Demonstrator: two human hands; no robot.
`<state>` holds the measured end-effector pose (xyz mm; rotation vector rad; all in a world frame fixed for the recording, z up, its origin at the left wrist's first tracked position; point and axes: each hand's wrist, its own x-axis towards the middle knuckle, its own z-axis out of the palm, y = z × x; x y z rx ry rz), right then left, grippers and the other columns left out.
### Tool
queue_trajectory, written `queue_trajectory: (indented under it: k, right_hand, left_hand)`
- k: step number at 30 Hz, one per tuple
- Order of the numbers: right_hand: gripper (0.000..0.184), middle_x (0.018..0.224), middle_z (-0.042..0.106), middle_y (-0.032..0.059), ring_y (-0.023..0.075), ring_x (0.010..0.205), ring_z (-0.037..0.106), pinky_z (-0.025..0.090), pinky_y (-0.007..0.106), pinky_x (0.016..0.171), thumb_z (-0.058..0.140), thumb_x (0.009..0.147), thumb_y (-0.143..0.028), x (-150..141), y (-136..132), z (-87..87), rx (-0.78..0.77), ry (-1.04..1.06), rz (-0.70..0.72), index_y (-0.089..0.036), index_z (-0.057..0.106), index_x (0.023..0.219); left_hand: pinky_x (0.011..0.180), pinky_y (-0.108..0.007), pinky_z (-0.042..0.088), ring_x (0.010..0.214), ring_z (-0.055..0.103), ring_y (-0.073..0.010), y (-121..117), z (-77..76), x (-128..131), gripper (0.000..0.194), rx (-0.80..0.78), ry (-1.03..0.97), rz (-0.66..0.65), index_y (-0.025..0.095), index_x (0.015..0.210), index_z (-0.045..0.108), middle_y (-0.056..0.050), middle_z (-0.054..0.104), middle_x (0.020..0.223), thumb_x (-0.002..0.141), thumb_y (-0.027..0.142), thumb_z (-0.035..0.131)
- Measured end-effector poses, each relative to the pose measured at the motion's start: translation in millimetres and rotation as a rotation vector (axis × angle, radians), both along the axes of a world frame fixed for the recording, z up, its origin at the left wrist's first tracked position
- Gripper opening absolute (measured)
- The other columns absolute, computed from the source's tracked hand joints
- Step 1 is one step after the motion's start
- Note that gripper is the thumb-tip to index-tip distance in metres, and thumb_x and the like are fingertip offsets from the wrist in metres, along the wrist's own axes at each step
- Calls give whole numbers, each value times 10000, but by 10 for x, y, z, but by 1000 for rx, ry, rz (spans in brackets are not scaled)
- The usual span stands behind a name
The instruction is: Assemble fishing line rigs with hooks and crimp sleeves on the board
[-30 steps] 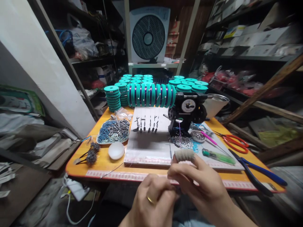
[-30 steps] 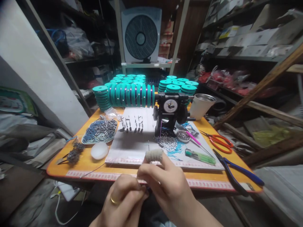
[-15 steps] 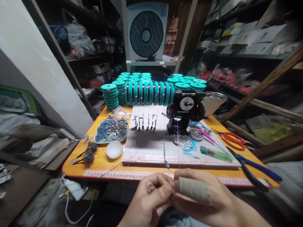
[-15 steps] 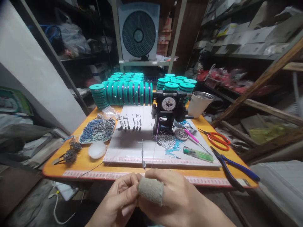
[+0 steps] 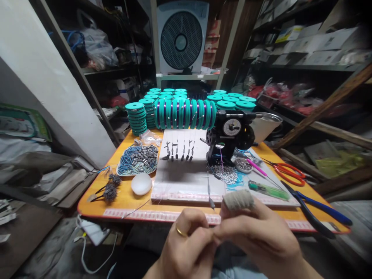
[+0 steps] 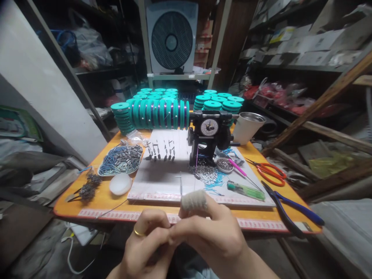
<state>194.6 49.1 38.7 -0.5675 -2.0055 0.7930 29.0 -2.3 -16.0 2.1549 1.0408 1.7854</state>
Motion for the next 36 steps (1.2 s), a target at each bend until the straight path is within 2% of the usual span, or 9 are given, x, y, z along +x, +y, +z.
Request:
queue_trajectory:
  k: [11,15,18,20,23,25,29,32,36]
  right_hand:
    - [92,718,595,-28,77,592,581,475,158,503,752,829,-175,-180,104,-44,26,5,-206,-259,742,792]
    - [97,771,572,-41,29,503,575,481,130,470,723,855,-157,-206,104,-95,-80,88,-177,-251,729,835]
    - [141,869,635,-6,90,796,652,533,168,720,705,863,-118,-156,35,-146,-42,186,-157,-258,723,858]
    - [145,898,663,-1,104,869,644,528,185,755,687,886,-126,-85,-60,-195,-181,290,5,-271,697,888]
    - [59,781,650,-22,59,614,598,479,135,553,622,957,-275,23,-228,-276,-664,384,298,-253,590,913]
    - [153,726,605,-23,60,542,556,448,132,489,534,998,-359,60,-308,-301,-810,316,261,-232,535,913]
    - [125,775,605,-2,116,661,603,498,193,588,576,940,-193,73,-333,-236,-265,-125,-127,-242,597,1053]
    - [215,766,597,14,133,648,590,495,231,593,592,899,-90,108,-296,-152,174,-347,-175,-232,639,1054]
    - [247,890,672,91,212,786,631,556,326,688,613,846,-38,165,-255,-71,528,-423,-174,-172,663,1048]
  left_hand:
    - [561,-290,488,673,494,-146,75,121,-63,134,247,325,114,74,846,613,-57,499,796,829,-24,523]
    - [611,-253,513,718,554,-141,29,48,-20,164,108,155,94,124,889,608,-49,498,839,829,-7,531]
    - [513,-198,436,667,532,-103,-42,-23,38,163,-82,-57,100,170,897,620,-29,484,869,841,27,566]
    - [509,-194,404,705,531,-114,-83,-48,65,124,-240,-229,89,198,849,622,-19,471,866,853,77,594]
    - [637,-219,452,796,529,-148,-115,-57,89,100,-401,-432,47,212,778,636,-19,470,861,870,176,622]
    - [704,-239,462,801,516,-151,-121,-63,108,117,-447,-495,35,209,762,647,-20,472,861,877,214,629]
    - [728,-255,446,838,515,-163,-133,-95,162,108,-457,-505,15,213,782,652,-27,471,879,884,198,619]
    - [710,-244,430,817,515,-144,-147,-105,178,102,-449,-472,23,222,810,645,-14,461,893,887,165,611]
    - [710,-231,430,810,518,-122,-145,-76,130,120,-363,-358,46,222,847,624,-2,458,913,884,113,590]
